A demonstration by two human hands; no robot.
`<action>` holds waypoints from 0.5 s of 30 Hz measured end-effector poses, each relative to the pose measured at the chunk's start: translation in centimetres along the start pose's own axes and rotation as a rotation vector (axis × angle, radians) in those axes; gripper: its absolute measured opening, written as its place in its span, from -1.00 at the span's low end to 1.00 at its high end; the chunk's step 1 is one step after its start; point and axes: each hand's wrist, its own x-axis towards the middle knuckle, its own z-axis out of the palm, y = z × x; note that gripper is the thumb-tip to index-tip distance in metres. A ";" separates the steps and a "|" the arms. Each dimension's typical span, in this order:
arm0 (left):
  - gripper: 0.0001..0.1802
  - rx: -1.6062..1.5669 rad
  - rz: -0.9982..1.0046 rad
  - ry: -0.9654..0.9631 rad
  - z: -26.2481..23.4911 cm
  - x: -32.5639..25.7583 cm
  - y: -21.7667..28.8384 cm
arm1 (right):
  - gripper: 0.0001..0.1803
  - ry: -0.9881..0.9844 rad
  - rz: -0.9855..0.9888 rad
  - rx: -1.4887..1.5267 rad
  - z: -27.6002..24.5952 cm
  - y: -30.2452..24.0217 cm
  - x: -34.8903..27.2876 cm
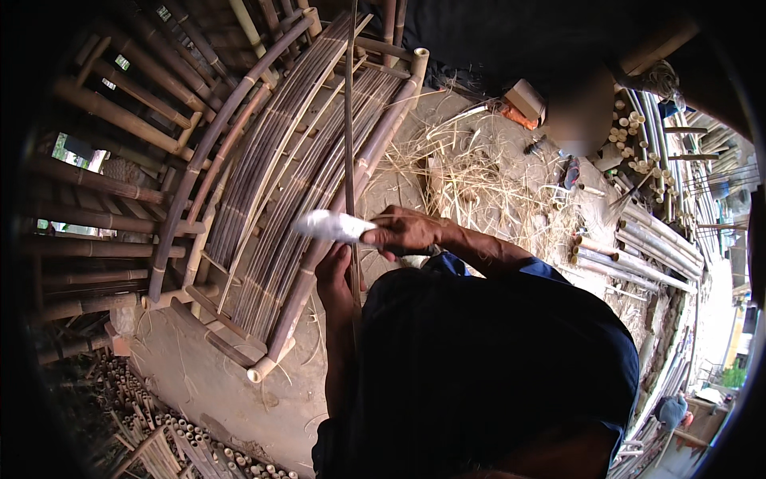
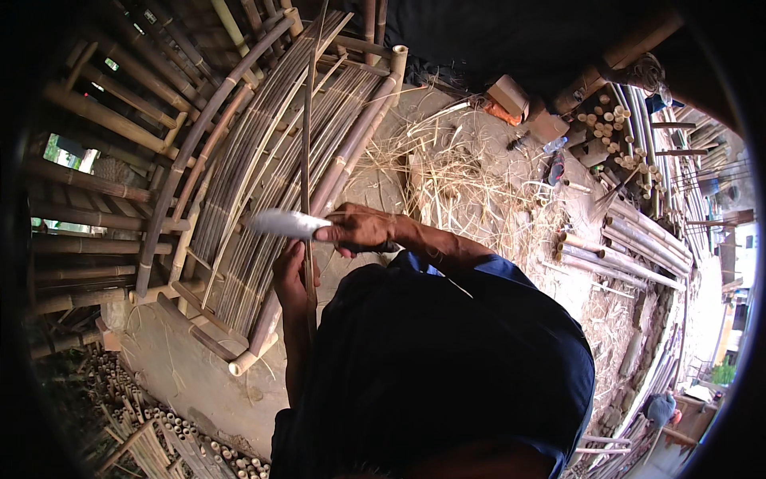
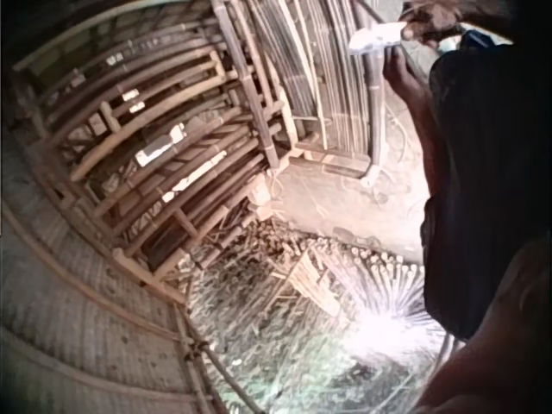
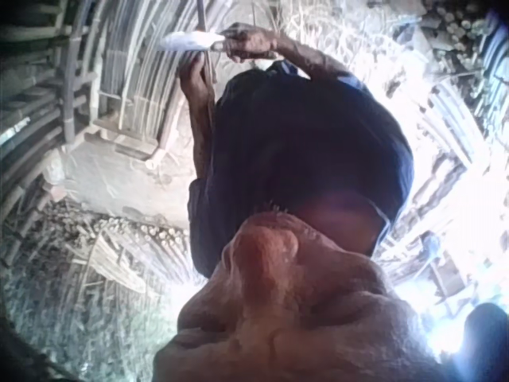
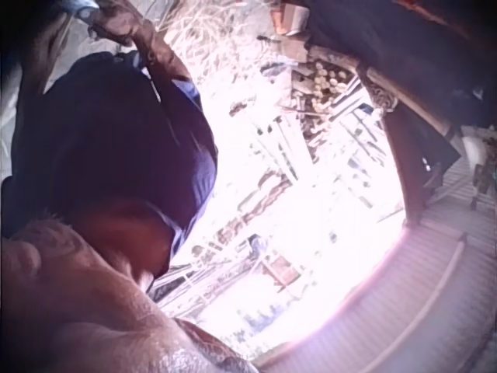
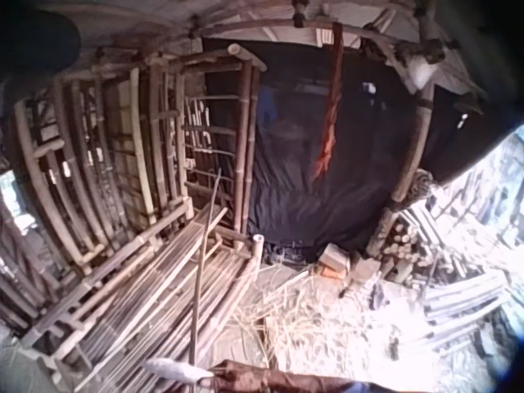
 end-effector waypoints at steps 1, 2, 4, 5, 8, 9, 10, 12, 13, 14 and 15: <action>-0.52 0.015 -0.010 0.010 -0.1 -0.1 0.2 | -0.38 -0.063 -0.030 -0.036 0.5 -0.2 0.0; -0.59 0.003 0.011 0.010 0.1 -0.4 0.8 | -0.39 -0.010 -0.057 0.040 0.8 0.3 0.2; -0.61 -0.017 0.006 0.034 0.1 -0.3 1.0 | -0.37 0.067 -0.027 0.074 1.3 0.1 0.5; -0.62 -0.027 0.004 0.048 -0.1 -0.3 1.0 | -0.35 0.105 -0.012 0.092 1.5 -0.1 0.6; -0.58 -0.043 0.010 0.051 -1.0 -0.6 -0.1 | -0.37 0.036 -0.067 0.003 2.3 -0.8 0.4; -0.58 -0.054 0.019 0.051 -1.3 -0.7 -0.4 | -0.37 0.076 -0.067 -0.015 2.5 -1.1 0.4; -0.58 -0.074 0.012 0.048 -1.3 -0.8 0.1 | -0.38 0.108 -0.043 0.000 2.3 -1.2 0.7; -0.59 -0.113 -0.001 0.042 -1.0 -1.2 1.4 | -0.40 0.128 -0.002 0.041 2.4 -0.5 1.3; -0.60 -0.115 0.006 0.049 -1.3 -1.4 1.0 | -0.39 0.127 -0.021 0.028 2.7 -0.6 1.3; -0.60 -0.118 0.013 0.056 -1.7 -1.5 0.4 | -0.37 0.126 -0.040 0.014 3.1 -0.9 1.3; -0.61 -0.120 0.020 0.063 -2.1 -1.7 0.0 | -0.36 0.125 -0.060 0.001 3.4 -1.1 1.2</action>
